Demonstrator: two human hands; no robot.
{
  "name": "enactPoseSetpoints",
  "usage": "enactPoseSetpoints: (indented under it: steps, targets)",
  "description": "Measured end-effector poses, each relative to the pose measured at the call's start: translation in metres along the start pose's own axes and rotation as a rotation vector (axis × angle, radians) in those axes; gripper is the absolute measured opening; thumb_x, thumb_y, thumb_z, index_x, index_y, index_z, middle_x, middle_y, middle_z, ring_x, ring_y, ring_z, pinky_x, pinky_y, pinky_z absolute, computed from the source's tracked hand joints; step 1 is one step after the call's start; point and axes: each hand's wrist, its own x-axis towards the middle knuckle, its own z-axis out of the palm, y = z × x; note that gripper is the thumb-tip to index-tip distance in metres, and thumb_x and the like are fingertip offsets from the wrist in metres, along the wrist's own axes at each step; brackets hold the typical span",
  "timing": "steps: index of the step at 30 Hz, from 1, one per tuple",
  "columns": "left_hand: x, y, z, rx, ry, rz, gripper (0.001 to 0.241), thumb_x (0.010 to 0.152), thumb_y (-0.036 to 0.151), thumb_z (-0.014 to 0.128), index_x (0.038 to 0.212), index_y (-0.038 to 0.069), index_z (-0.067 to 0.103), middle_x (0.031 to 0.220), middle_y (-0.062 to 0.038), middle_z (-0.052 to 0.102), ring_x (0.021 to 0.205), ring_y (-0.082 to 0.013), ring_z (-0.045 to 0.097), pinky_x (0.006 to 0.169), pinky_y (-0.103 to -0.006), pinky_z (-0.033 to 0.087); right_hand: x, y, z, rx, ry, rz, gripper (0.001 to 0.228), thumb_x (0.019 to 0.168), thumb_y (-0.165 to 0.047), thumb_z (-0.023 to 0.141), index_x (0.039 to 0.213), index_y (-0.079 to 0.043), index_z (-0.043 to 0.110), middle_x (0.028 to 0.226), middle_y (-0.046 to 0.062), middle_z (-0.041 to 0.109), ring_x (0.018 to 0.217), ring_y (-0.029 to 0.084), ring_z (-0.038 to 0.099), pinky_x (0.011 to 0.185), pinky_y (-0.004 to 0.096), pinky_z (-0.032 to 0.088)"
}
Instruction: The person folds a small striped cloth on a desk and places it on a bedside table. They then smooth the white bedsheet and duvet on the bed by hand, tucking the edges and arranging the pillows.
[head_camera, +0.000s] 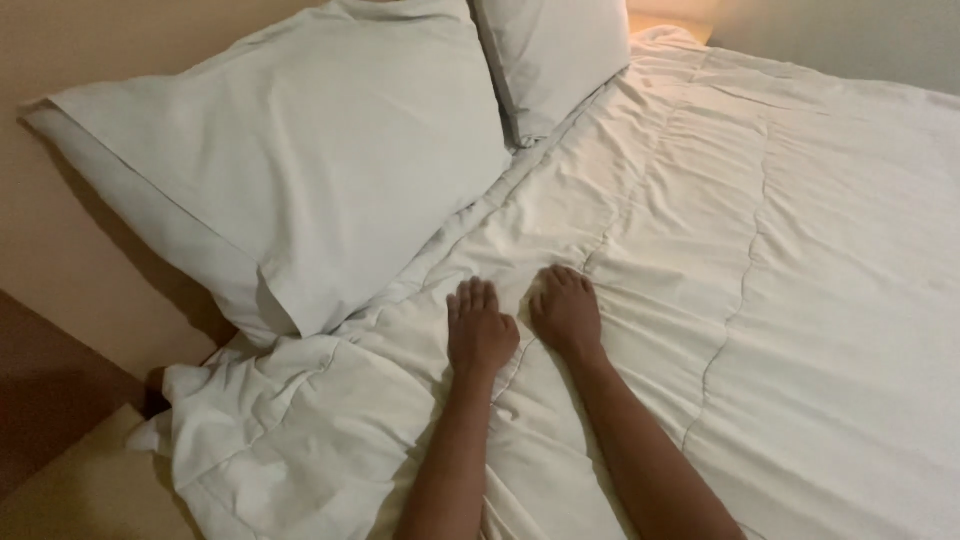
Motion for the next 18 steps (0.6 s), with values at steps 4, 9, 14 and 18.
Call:
enactPoseSetpoints:
  steps: [4, 9, 14, 18]
  targets:
    - [-0.012, 0.005, -0.015, -0.042, 0.048, -0.018, 0.063, 0.089, 0.026, 0.053, 0.146, -0.002, 0.048, 0.155, -0.021, 0.044, 0.147, -0.0374, 0.035, 0.121, -0.0547, 0.02, -0.006, 0.008, 0.01, 0.018, 0.098, -0.043, 0.046, 0.091, -0.028, 0.059, 0.126, 0.001, 0.065, 0.136, 0.02, 0.064, 0.133, 0.036, 0.054, 0.114, 0.049, 0.038]
    - [-0.041, 0.001, -0.023, -0.111, 0.029, -0.007, 0.055, 0.089, 0.022, 0.053, 0.139, -0.001, 0.055, 0.15, -0.021, 0.051, 0.144, -0.0392, 0.041, 0.121, -0.0526, 0.024, -0.025, -0.007, -0.005, -0.057, -0.031, -0.117, 0.047, 0.09, -0.03, 0.06, 0.125, 0.0, 0.064, 0.134, 0.018, 0.064, 0.128, 0.038, 0.054, 0.11, 0.05, 0.04]
    - [-0.074, 0.003, -0.052, -0.122, 0.072, -0.093, 0.055, 0.091, 0.023, 0.053, 0.139, -0.003, 0.055, 0.15, -0.022, 0.051, 0.143, -0.0398, 0.041, 0.123, -0.0518, 0.023, -0.039, -0.034, -0.009, -0.025, -0.139, -0.216, 0.06, 0.091, -0.043, 0.062, 0.132, 0.001, 0.059, 0.142, 0.021, 0.058, 0.136, 0.038, 0.048, 0.113, 0.049, 0.037]
    - [-0.072, 0.001, -0.067, 0.013, 0.131, -0.37, 0.074, 0.085, 0.03, 0.058, 0.142, -0.015, 0.043, 0.157, -0.03, 0.035, 0.151, -0.0406, 0.024, 0.123, -0.0566, 0.01, -0.026, -0.033, -0.002, 0.047, -0.247, -0.206, 0.088, 0.092, -0.061, 0.063, 0.147, 0.005, 0.046, 0.156, 0.025, 0.043, 0.149, 0.037, 0.034, 0.122, 0.048, 0.025]
